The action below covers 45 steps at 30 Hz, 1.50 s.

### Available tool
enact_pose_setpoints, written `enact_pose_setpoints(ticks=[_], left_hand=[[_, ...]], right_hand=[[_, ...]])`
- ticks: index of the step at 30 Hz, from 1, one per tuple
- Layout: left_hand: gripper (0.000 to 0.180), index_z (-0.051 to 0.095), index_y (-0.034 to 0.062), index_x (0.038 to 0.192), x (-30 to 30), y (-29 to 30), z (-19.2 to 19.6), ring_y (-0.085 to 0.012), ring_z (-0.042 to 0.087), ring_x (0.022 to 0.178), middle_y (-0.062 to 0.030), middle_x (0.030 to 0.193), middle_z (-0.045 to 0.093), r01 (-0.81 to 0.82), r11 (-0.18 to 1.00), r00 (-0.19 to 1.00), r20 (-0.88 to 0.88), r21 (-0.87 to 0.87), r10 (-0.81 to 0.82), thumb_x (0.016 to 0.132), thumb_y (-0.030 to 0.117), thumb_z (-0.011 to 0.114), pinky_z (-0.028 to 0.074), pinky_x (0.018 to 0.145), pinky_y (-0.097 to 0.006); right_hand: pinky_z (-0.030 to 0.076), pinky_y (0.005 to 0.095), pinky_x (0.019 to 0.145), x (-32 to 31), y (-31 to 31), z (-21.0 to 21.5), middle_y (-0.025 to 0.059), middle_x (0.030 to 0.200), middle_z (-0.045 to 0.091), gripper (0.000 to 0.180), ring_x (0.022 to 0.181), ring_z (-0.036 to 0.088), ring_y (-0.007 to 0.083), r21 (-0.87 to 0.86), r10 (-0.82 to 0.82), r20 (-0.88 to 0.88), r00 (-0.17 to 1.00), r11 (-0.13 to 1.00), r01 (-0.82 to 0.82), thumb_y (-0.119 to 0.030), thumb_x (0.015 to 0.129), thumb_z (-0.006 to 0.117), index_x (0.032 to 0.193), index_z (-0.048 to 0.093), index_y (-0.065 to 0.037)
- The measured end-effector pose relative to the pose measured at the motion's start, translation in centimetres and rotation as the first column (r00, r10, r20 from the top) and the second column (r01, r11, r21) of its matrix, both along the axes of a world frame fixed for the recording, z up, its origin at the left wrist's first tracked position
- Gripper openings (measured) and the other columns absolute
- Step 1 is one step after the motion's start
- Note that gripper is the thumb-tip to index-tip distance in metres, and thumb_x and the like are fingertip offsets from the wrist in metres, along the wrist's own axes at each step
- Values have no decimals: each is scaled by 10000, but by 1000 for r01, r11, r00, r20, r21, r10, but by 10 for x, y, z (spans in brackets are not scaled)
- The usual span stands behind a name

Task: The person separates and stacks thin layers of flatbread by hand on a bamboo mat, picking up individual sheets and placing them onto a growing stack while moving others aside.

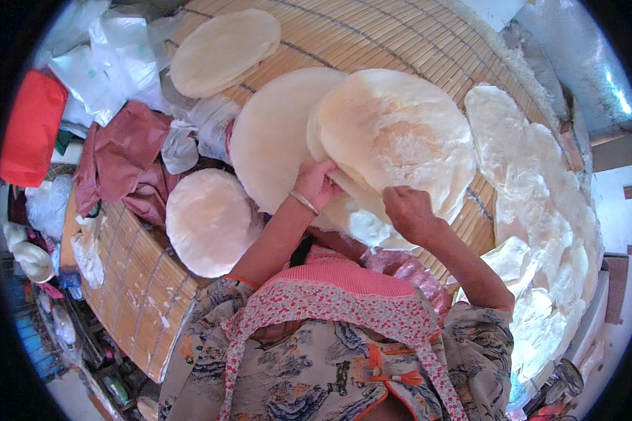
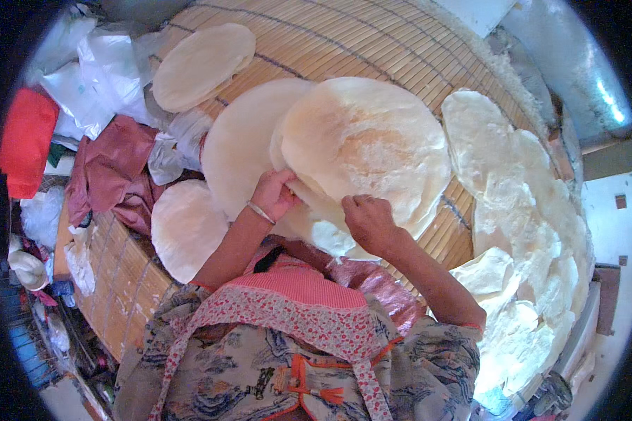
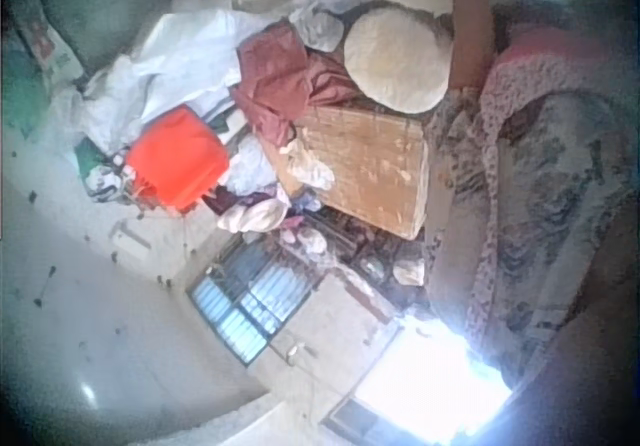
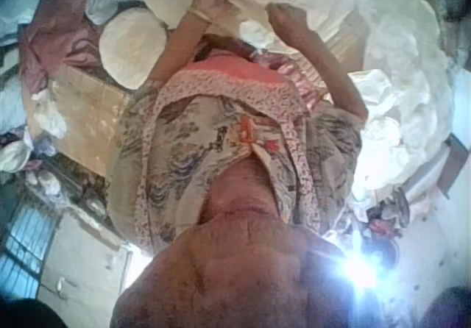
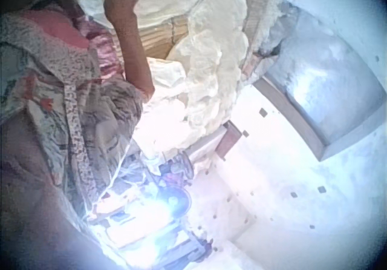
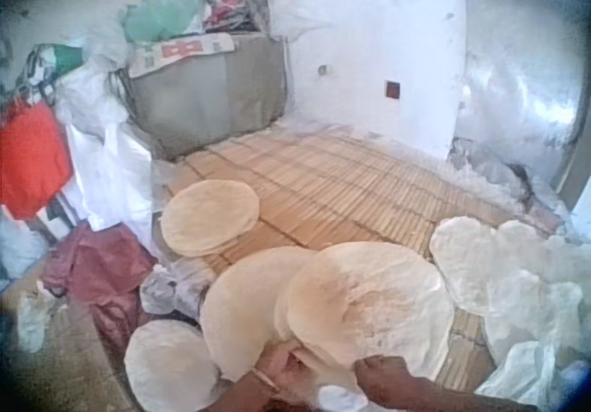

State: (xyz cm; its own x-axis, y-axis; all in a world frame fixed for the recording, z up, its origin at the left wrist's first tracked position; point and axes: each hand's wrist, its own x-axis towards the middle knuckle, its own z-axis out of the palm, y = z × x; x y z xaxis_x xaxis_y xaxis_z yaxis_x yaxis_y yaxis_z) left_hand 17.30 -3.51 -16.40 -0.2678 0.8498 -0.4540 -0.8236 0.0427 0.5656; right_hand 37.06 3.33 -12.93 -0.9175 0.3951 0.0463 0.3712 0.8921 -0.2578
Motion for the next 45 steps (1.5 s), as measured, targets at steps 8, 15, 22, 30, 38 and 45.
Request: enact_pose_setpoints(ticks=[8, 15, 22, 30, 38, 45], left_hand=[[271, 440, -47, 1015, -3, 9, 7, -285, 574, 839, -161, 947, 539, 89, 992, 996, -23, 90, -88, 755, 30, 435, 501, 701, -437], [251, 466, -50, 1006, -1, 6, -2, -279, 568, 873, -164, 973, 544, 107, 984, 994, -15, 139, -106, 770, 22, 424, 495, 726, -432], [256, 479, -19, 1029, -1, 9, 2, -264, 576, 853, -149, 962, 558, 132, 984, 991, -15, 116, -131, 816, 107, 411, 495, 698, -421], [274, 478, -13, 1038, 0, 9, 15, -273, 571, 859, -160, 968, 555, 143, 981, 989, 29, 135, -148, 817, 139, 423, 486, 724, -420], [224, 528, -24, 932, -49, -17, 6, -283, 565, 853, -175, 896, 577, 92, 993, 992, 80, 78, -99, 806, 140, 444, 473, 765, -381], [129, 527, 12, 834, -53, -30, -30, -173, 544, 634, -81, 726, 559, -100, 978, 958, -284, -181, 45, 738, 92, 499, 473, 586, -297]], right_hand=[[463, 427, 626, -9, -5, 1, 196, 938, 503, 333, 858, 535, 339, 18, -52, -156, 986, 998, 55, -194, 754, 531, 992, 411, 6], [451, 415, 524, -11, 8, -1, 157, 683, 527, 149, 642, 560, 324, 72, 23, -41, 999, 997, -20, -54, 685, 495, 805, 417, -9], [459, 376, 511, -34, -15, 28, 138, 675, 530, 153, 633, 567, 292, 170, 117, 29, 993, 978, -120, -66, 661, 510, 775, 435, 3], [440, 438, 526, -34, -19, 21, 152, 675, 536, 232, 658, 558, 344, 112, -74, -43, 996, 991, 78, -86, 698, 520, 887, 410, -8], [431, 323, 609, -28, 133, 109, 80, 703, 546, 156, 677, 528, 192, -11, 190, -178, 966, 981, -195, -54, 700, 572, 844, 521, -18], [481, 337, 625, -43, 336, 235, 126, 871, 561, 283, 663, 576, 239, -304, 23, -363, 932, 942, -142, -115, 743, 589, 1005, 498, -60]])
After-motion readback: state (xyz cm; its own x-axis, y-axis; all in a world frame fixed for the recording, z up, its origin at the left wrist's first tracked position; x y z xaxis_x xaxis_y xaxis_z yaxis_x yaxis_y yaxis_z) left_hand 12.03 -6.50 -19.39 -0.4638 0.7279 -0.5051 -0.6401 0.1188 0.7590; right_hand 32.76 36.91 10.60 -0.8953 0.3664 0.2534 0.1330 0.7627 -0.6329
